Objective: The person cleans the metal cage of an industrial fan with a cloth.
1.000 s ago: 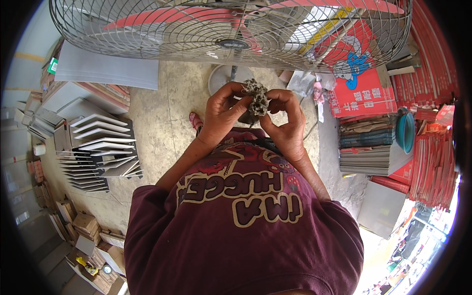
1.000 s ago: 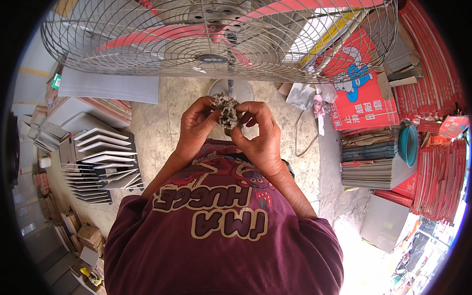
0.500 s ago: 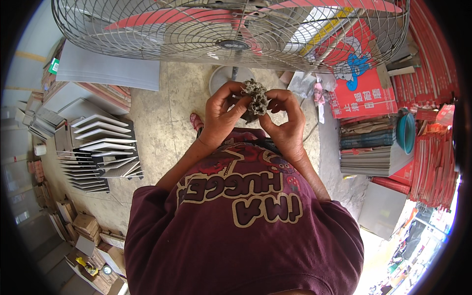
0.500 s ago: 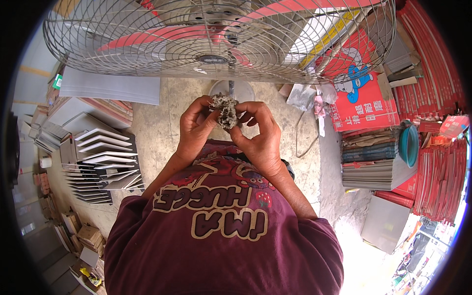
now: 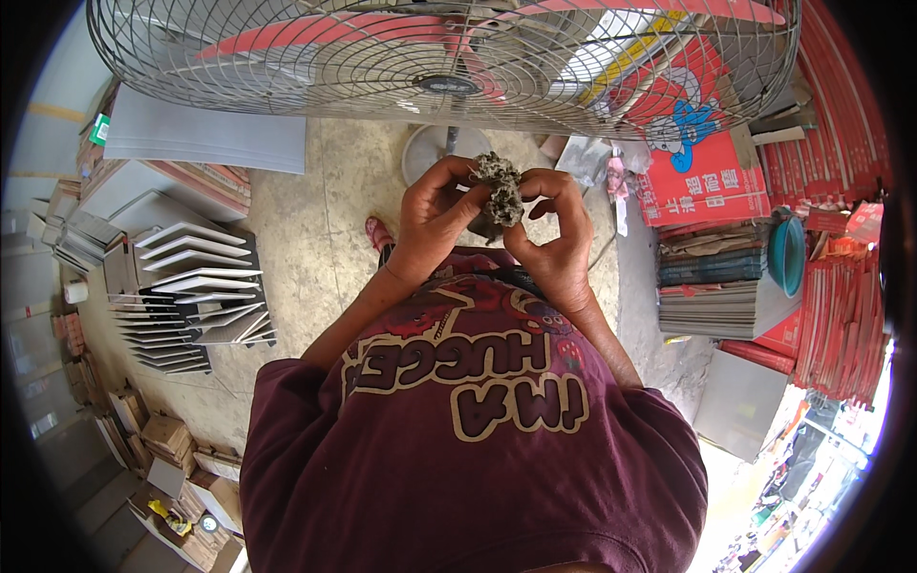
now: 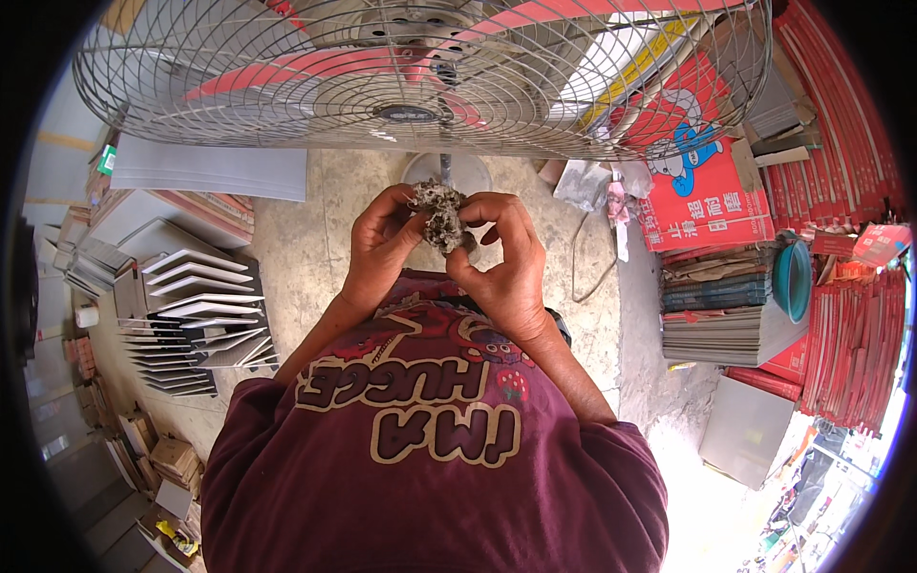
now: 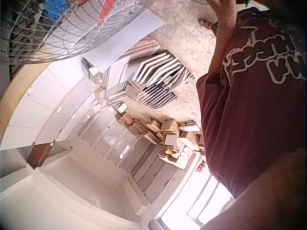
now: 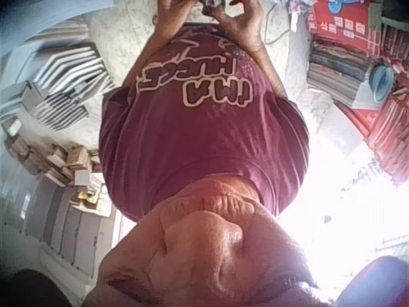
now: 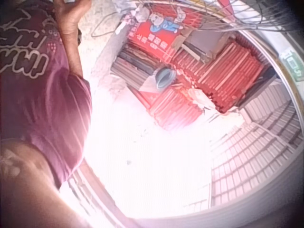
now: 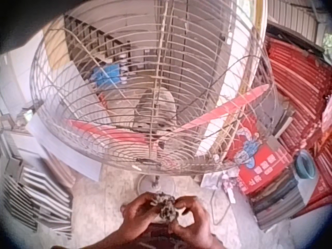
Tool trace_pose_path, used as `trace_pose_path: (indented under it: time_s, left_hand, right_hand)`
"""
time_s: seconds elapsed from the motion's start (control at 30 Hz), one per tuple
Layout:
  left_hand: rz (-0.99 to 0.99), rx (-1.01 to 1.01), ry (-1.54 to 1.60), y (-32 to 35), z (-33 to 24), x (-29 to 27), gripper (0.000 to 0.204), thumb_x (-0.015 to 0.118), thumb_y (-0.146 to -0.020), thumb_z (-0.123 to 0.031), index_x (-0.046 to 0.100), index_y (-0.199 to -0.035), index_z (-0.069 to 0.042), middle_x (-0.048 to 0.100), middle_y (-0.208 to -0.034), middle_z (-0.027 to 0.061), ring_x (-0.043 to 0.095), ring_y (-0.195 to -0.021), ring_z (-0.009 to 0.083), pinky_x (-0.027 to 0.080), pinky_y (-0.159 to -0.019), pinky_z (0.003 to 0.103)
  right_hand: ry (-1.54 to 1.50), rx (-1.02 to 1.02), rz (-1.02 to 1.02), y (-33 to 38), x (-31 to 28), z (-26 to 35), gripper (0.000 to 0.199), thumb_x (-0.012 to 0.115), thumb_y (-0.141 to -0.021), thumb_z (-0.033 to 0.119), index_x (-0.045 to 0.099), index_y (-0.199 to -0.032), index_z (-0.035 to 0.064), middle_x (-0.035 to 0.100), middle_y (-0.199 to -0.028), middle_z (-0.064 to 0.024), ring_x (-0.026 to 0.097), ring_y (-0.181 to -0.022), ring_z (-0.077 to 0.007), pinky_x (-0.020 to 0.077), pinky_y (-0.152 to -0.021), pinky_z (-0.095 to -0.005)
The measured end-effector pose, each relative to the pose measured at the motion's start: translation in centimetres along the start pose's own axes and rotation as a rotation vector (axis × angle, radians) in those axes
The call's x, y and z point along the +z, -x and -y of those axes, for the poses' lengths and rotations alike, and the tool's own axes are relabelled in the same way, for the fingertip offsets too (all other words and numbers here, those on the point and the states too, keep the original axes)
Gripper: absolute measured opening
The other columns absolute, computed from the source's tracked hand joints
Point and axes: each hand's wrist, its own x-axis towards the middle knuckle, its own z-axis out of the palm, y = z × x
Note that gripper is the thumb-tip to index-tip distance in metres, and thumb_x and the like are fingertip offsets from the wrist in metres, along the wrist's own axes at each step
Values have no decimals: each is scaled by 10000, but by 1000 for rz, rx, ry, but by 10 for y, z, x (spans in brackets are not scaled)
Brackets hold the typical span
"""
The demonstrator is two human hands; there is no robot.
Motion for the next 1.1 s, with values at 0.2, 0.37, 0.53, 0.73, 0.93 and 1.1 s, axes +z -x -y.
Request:
trace_pose_path:
  time_s: [0.2, 0.37, 0.53, 0.73, 0.93, 1.1]
  left_hand:
    - [-22, -35, 4, -1, 2, -2, 191, 579, -889, 7, 517, -1069, 11, 601, -997, 43, 585, -873, 73, 491, -749, 207]
    - [-40, -16, -6, -2, 0, -1, 176, 584, -895, -17, 523, -1059, 6, 599, -968, 26, 572, -847, 61, 479, -736, 197]
    - [-68, -11, -28, -3, -3, -1, 151, 574, -903, -21, 528, -1045, 2, 596, -954, 17, 565, -839, 55, 472, -730, 192]
    - [-79, 12, -36, -2, -6, -3, 148, 582, -899, -25, 527, -1033, 1, 589, -937, 7, 552, -837, 45, 463, -717, 186]
    - [-54, -27, -70, -1, -4, -7, 183, 594, -896, -43, 528, -1059, 7, 587, -955, 7, 550, -835, 44, 461, -713, 185]
    - [14, -117, -47, -2, -4, -11, 240, 593, -891, -34, 525, -1116, 16, 585, -1012, 27, 551, -877, 55, 462, -733, 195]
  right_hand:
    - [-33, 1, 7, 1, 1, -6, 359, 609, -609, -53, 519, -937, 62, 594, -947, -72, 578, -786, -193, 472, -654, -277]
    - [-72, 27, 14, 2, 4, -10, 365, 608, -611, -57, 505, -944, 54, 588, -928, -69, 574, -758, -185, 478, -670, -279]
    - [-153, 108, -12, 2, 8, -6, 394, 611, -642, -65, 518, -1007, 47, 597, -920, -63, 592, -799, -161, 491, -726, -273]
    - [-138, 146, 49, -1, 9, -4, 402, 613, -654, -71, 539, -1036, 32, 606, -919, -65, 609, -819, -153, 497, -750, -275]
    - [-100, 95, 93, 0, 8, -9, 354, 610, -637, -75, 546, -971, 25, 582, -898, -64, 604, -788, -165, 498, -736, -276]
    - [-120, 79, 58, 0, 6, -11, 351, 598, -615, -77, 533, -943, 29, 563, -924, -72, 584, -825, -176, 496, -731, -275]
